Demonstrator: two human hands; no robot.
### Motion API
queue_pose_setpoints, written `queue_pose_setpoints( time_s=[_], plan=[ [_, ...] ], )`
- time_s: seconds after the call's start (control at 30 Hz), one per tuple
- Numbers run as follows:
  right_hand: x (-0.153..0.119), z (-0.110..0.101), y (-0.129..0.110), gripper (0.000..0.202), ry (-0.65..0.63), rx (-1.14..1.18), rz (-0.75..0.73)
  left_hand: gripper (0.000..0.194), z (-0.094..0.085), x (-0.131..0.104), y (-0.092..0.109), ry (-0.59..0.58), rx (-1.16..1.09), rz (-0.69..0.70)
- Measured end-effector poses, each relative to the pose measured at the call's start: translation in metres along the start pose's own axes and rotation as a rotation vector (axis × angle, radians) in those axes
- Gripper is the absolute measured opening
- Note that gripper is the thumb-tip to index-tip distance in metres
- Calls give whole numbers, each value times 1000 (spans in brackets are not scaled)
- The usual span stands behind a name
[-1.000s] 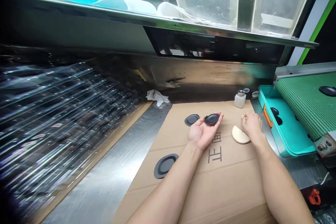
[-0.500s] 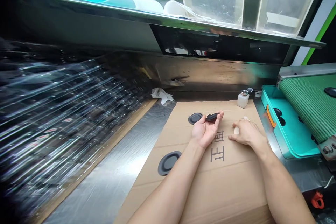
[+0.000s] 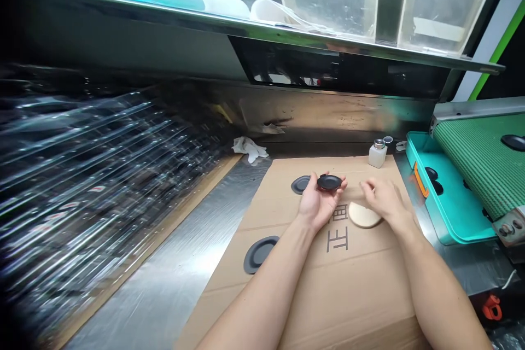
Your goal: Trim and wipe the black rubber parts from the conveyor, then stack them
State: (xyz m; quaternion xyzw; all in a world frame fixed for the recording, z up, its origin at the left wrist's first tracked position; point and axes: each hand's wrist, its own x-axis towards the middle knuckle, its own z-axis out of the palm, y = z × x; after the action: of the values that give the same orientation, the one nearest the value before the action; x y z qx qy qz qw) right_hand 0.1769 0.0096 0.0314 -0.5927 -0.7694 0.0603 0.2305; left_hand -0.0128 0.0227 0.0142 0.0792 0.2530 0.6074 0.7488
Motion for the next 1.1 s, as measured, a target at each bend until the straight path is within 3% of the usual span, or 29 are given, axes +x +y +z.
queue_pose_setpoints(
  time_s=[0.1, 0.2, 0.27, 0.4, 0.47, 0.6, 0.77, 1.1],
  plan=[
    [3, -12, 20, 33, 116, -77, 138, 41, -1, 1, -7, -4, 261, 82],
    [2, -15, 36, 33, -34, -153, 183, 52, -1, -2, -16, -41, 509, 57],
    [2, -12, 41, 25, -107, -163, 200, 55, -1, -6, -22, -84, 633, -12],
    [4, -10, 37, 21, -22, 20, 84, 53, 1, -14, -32, -289, 661, -271],
    [5, -11, 30, 23, -3, 131, 6, 49, 1, -15, -31, -343, 597, -337],
    [3, -11, 10, 22, -15, 174, -54, 52, 0, -10, -23, -187, 563, -290],
    [-2, 1, -10, 27, -73, 93, -157, 63, -3, -4, -24, 1, 735, -108],
    [-3, 14, -13, 27, -138, -78, -131, 65, -2, -6, -30, -28, 860, -25]
  ],
)
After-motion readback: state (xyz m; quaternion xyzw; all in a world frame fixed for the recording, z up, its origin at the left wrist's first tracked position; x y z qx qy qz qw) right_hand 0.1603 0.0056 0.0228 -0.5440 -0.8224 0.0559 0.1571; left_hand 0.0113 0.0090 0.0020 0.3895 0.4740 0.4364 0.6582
